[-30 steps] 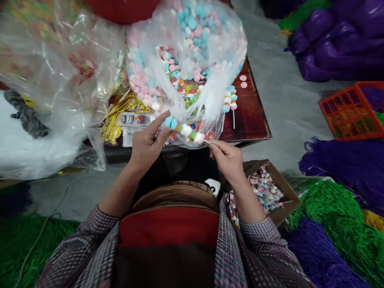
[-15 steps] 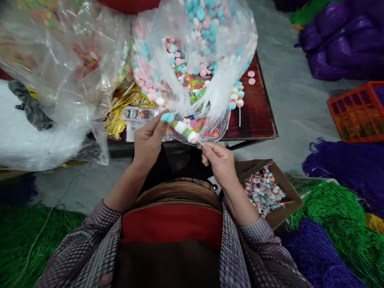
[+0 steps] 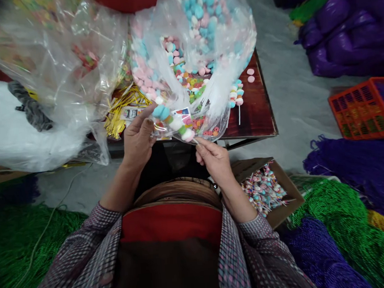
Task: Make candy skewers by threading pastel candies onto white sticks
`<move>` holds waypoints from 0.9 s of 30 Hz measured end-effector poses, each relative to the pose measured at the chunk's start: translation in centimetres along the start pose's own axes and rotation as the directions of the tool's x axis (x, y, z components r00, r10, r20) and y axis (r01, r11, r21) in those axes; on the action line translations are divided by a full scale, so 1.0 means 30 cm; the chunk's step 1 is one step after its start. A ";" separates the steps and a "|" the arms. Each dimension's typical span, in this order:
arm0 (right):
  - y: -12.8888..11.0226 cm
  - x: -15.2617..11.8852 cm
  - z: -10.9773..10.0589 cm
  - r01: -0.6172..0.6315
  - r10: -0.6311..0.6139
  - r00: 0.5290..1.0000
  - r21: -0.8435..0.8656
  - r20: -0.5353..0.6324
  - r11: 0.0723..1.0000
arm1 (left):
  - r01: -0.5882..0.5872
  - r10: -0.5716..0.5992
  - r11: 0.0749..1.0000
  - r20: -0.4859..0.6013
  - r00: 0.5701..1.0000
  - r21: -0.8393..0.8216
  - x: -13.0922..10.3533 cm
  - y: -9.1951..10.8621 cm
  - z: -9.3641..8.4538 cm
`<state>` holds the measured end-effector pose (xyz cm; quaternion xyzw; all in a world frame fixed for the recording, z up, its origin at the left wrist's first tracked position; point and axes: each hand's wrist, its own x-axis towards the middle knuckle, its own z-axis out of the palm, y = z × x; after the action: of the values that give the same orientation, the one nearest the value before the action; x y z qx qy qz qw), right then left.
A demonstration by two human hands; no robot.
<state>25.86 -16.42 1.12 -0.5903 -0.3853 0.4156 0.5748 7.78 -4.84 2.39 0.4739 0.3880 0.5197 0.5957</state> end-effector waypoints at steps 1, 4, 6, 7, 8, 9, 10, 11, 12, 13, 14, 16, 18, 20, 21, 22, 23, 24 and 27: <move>-0.011 0.006 -0.019 0.018 -0.018 0.999 0.025 -0.032 1.000 | 0.020 -0.019 0.999 0.004 1.000 -0.033 0.001 0.009 -0.014; -0.047 0.019 -0.088 0.077 -0.071 0.989 0.044 -0.132 0.996 | 0.053 -0.048 0.985 0.031 0.998 -0.163 0.004 0.022 -0.057; -0.067 0.022 -0.131 0.119 -0.113 0.982 0.030 -0.151 0.992 | 0.082 -0.071 0.967 0.055 0.996 -0.243 0.008 0.018 -0.080; -0.074 0.020 -0.148 0.133 -0.129 0.981 0.020 -0.144 0.991 | 0.098 -0.083 0.955 0.064 0.994 -0.279 0.011 0.013 -0.089; -0.080 0.016 -0.163 0.140 -0.138 0.981 0.006 -0.135 0.990 | 0.114 -0.096 0.943 0.073 0.993 -0.312 0.013 0.007 -0.096; -0.083 0.011 -0.174 0.142 -0.143 0.982 -0.015 -0.122 0.990 | 0.131 -0.109 0.932 0.081 0.991 -0.338 0.015 0.000 -0.101; -0.085 0.005 -0.183 0.142 -0.145 0.983 -0.040 -0.109 0.989 | 0.144 -0.120 0.923 0.089 0.989 -0.357 0.018 -0.007 -0.104; -0.086 -0.002 -0.188 0.141 -0.147 0.985 -0.065 -0.096 0.988 | 0.154 -0.128 0.917 0.095 0.987 -0.368 0.020 -0.013 -0.105; -0.087 -0.008 -0.191 0.140 -0.147 0.986 -0.081 -0.080 0.987 | 0.160 -0.133 0.915 0.099 0.986 -0.370 0.022 -0.019 -0.104; -0.088 -0.014 -0.190 0.143 -0.148 0.987 -0.082 -0.066 0.986 | 0.162 -0.134 0.916 0.102 0.986 -0.366 0.023 -0.025 -0.103; -0.090 -0.019 -0.186 0.145 -0.148 0.988 -0.069 -0.052 0.987 | 0.161 -0.131 0.920 0.106 0.986 -0.358 0.025 -0.031 -0.101; -0.097 -0.020 -0.168 0.149 -0.149 0.988 -0.018 -0.037 0.989 | 0.160 -0.129 0.930 0.115 0.985 -0.332 0.027 -0.040 -0.096; -0.109 -0.009 -0.134 0.153 -0.153 0.988 0.027 -0.021 0.988 | 0.166 -0.136 0.946 0.125 0.983 -0.278 0.027 -0.046 -0.090; -0.120 0.016 -0.088 0.164 -0.164 0.987 0.040 -0.001 0.986 | 0.156 -0.134 0.969 0.121 0.984 -0.193 0.023 -0.047 -0.081; -0.122 0.034 -0.063 0.173 -0.173 0.985 0.036 0.007 0.984 | 0.136 -0.120 0.981 0.115 0.986 -0.142 0.019 -0.045 -0.075; -0.120 0.054 -0.037 0.186 -0.186 0.982 0.028 0.012 0.982 | 0.104 -0.094 0.991 0.106 0.990 -0.087 0.013 -0.042 -0.068; -0.114 0.074 -0.013 0.201 -0.201 0.980 0.014 0.011 0.980 | 0.064 -0.061 0.998 0.100 0.993 -0.025 0.007 -0.039 -0.061; -0.102 0.094 0.010 0.221 -0.221 0.975 0.001 0.011 0.975 | 0.021 -0.025 0.999 0.099 0.995 0.041 -0.001 -0.034 -0.054; -0.040 0.141 0.066 0.280 -0.280 0.960 -0.027 -0.002 0.960 | -0.084 0.063 0.975 0.107 0.992 0.208 -0.021 -0.027 -0.036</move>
<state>25.55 -11.71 2.13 -0.5386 -0.4685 0.3232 0.6212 6.84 -5.30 1.31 0.5741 0.3929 0.4727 0.5409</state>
